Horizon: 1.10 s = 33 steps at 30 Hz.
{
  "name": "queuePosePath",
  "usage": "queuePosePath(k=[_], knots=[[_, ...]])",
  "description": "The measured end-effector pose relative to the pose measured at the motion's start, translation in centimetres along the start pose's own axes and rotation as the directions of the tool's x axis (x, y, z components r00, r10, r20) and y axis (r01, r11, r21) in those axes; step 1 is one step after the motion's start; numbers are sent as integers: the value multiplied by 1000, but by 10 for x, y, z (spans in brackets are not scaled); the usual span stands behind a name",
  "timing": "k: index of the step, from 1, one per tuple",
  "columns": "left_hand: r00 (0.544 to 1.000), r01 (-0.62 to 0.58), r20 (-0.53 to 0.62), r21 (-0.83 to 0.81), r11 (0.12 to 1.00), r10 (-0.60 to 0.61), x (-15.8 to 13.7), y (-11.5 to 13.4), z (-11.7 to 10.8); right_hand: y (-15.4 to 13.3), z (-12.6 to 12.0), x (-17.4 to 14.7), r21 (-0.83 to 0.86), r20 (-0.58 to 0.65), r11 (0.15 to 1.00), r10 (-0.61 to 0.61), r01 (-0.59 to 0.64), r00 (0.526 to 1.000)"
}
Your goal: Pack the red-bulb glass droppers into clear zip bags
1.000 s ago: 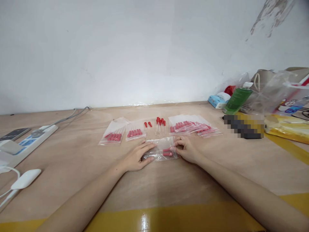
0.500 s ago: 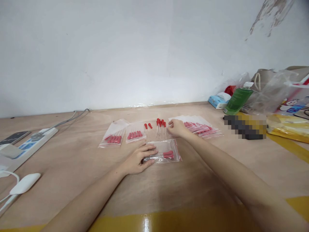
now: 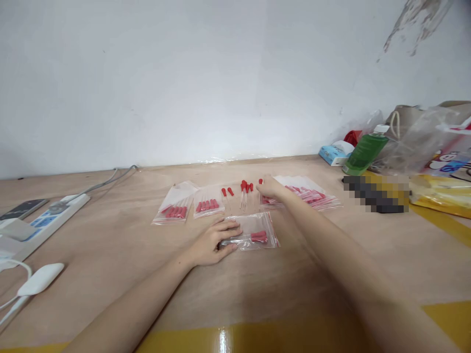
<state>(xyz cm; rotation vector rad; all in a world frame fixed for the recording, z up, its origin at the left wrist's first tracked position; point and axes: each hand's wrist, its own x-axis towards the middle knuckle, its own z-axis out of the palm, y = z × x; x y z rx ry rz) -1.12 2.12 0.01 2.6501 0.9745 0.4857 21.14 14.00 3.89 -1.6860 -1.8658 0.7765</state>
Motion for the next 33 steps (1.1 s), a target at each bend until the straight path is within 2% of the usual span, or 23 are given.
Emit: queuePosePath(k=[1,2,3,5,7,10,14,19,21,24,27,30,33], knots=[[1000,-1,-1,-3,1000,1,0,-1,0,6,-7,-9,53,10,999,12,-12,1000],[1000,0,-3,-6,1000,0,0,-1,1,14,-13,-20,224,34,974,17,-24,999],[1000,0,-5,-10,1000,0,0,-2,1,23,-17,-30,380,4,925,21,-21,1000],[1000,-3,-9,-17,1000,3,0,-3,2,42,-20,-51,573,-151,817,37,57,988],[1000,-4,-12,-16,1000,3,0,-3,2,58,-17,-68,646,-265,756,94,104,960],[1000,-6,-12,-2,1000,6,1,-2,3,73,-6,-83,691,-338,712,169,123,926],[1000,-18,-12,15,1000,19,0,-1,2,72,7,-89,750,-318,650,200,118,927],[999,32,-38,13,999,-31,-1,4,0,66,15,-96,868,-131,495,191,20,973],[998,45,-34,14,999,-44,-2,5,-1,67,15,-101,856,-68,517,121,-4,990],[998,57,-20,24,998,-56,-2,6,-1,71,11,-105,727,-2,686,-34,25,999],[999,47,-18,12,999,-46,-2,7,-1,72,4,-103,541,43,831,-184,132,982],[999,35,-33,-3,999,-35,-2,8,-2,67,0,-100,461,41,854,-293,242,955],[999,32,-37,8,999,-31,-2,8,-2,61,4,-99,462,32,854,-286,240,958]])
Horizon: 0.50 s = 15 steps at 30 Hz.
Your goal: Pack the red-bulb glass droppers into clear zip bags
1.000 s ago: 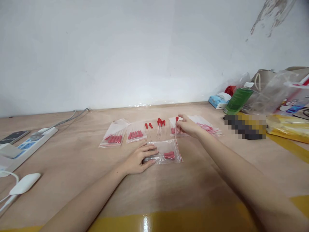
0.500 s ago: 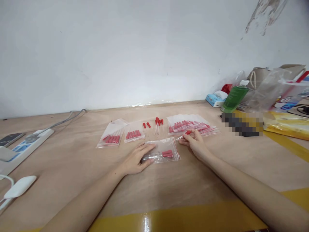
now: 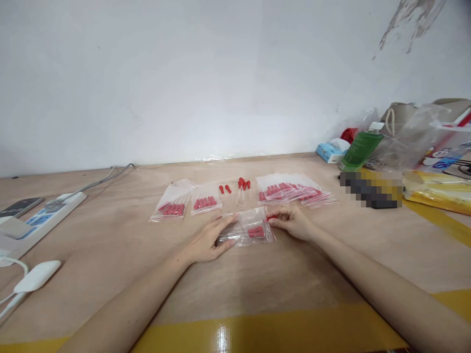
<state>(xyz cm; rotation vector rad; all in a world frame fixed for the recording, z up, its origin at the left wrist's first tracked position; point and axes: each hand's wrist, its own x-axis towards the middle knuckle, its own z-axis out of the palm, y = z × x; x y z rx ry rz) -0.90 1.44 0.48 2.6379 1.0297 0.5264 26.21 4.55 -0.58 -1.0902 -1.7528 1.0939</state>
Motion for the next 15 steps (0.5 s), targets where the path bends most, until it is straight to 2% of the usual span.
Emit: queuePosePath(k=[5,8,12,13,15], knots=[[1000,-11,1,10,1000,11,0,-3,2,3,20,1,78,-69,994,86,-80,994],[1000,-13,0,3,1000,13,0,-4,3,5,25,0,145,-41,986,89,-83,995],[1000,-8,-5,-8,1000,8,1,-3,3,4,16,-3,162,116,971,157,-174,981],[1000,-7,-3,-7,1000,7,1,-3,2,3,12,-3,133,118,971,181,-196,976],[1000,-12,4,-3,1000,12,2,-3,2,1,2,1,36,17,984,177,-177,984]])
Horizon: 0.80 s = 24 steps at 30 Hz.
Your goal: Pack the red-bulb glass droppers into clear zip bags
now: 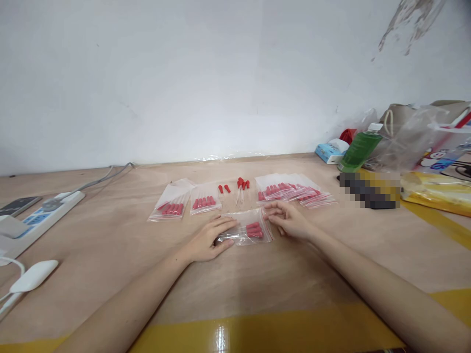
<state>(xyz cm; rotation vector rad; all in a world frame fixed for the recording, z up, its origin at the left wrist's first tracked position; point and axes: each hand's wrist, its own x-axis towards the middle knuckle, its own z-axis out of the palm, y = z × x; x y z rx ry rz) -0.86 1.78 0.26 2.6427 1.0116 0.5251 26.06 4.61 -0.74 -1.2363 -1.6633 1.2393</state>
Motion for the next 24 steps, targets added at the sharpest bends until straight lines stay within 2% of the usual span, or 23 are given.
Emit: queuePosePath(k=[3,5,7,10,12,15,20,22,24], knots=[[1000,-20,2,-6,1000,20,1,-1,0,-10,-10,16,-265,-206,957,-173,115,963],[1000,-29,-6,-11,1000,29,0,-2,1,-19,-10,34,-449,-233,883,-263,137,936],[1000,-27,-6,-10,1000,27,0,-3,2,-28,-2,54,-580,-218,811,-242,74,945],[1000,-23,5,-12,1000,23,-1,-4,2,-37,18,84,-691,-247,717,-121,-88,962],[1000,-18,9,-14,1000,18,-1,-4,2,-39,31,99,-705,-292,682,-29,-195,956],[1000,-16,17,-15,1000,16,-1,-3,1,-39,44,115,-671,-325,684,73,-284,943],[999,-41,34,-10,999,41,-1,-4,0,-46,36,120,-635,-298,723,97,-273,950],[998,-46,52,14,999,46,-2,-4,-1,-48,24,112,-625,-296,741,65,-245,953],[996,-43,75,37,998,40,-1,-2,-2,-44,10,95,-567,-300,804,1,-179,954]])
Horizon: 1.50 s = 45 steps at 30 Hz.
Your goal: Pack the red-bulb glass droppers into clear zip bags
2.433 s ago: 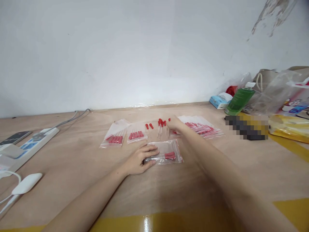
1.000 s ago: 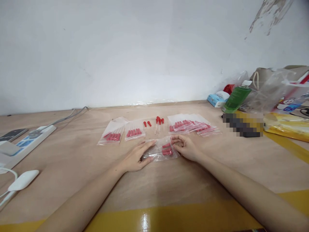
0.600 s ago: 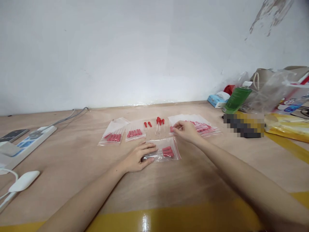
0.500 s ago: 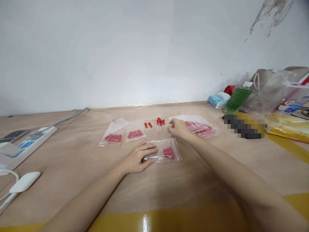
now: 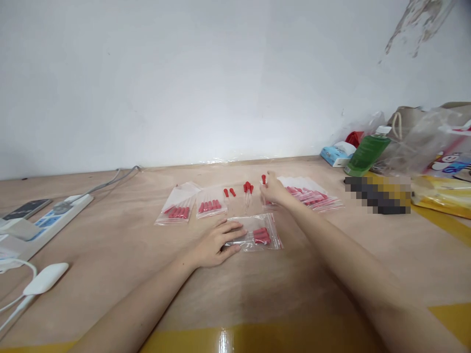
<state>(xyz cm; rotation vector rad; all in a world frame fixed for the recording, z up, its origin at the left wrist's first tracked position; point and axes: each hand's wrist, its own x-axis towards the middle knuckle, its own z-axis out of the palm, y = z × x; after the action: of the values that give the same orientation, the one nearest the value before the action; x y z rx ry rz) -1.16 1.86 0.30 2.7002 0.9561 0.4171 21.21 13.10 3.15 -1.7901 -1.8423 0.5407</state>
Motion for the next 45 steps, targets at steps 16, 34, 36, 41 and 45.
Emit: queuePosePath(k=[16,34,36,41,45], knots=[[997,68,30,41,997,-70,0,5,-2,65,22,-82,901,-147,426,115,84,982],[995,100,4,61,993,-100,-2,3,2,52,20,-90,640,52,755,-227,142,973],[993,113,13,61,992,-114,-2,3,1,50,20,-91,677,114,723,-285,135,952],[995,92,20,57,994,-93,-1,5,-1,52,2,-88,699,326,710,-420,83,847],[997,71,20,42,997,-72,1,6,-2,54,-16,-73,588,291,807,-279,59,915]])
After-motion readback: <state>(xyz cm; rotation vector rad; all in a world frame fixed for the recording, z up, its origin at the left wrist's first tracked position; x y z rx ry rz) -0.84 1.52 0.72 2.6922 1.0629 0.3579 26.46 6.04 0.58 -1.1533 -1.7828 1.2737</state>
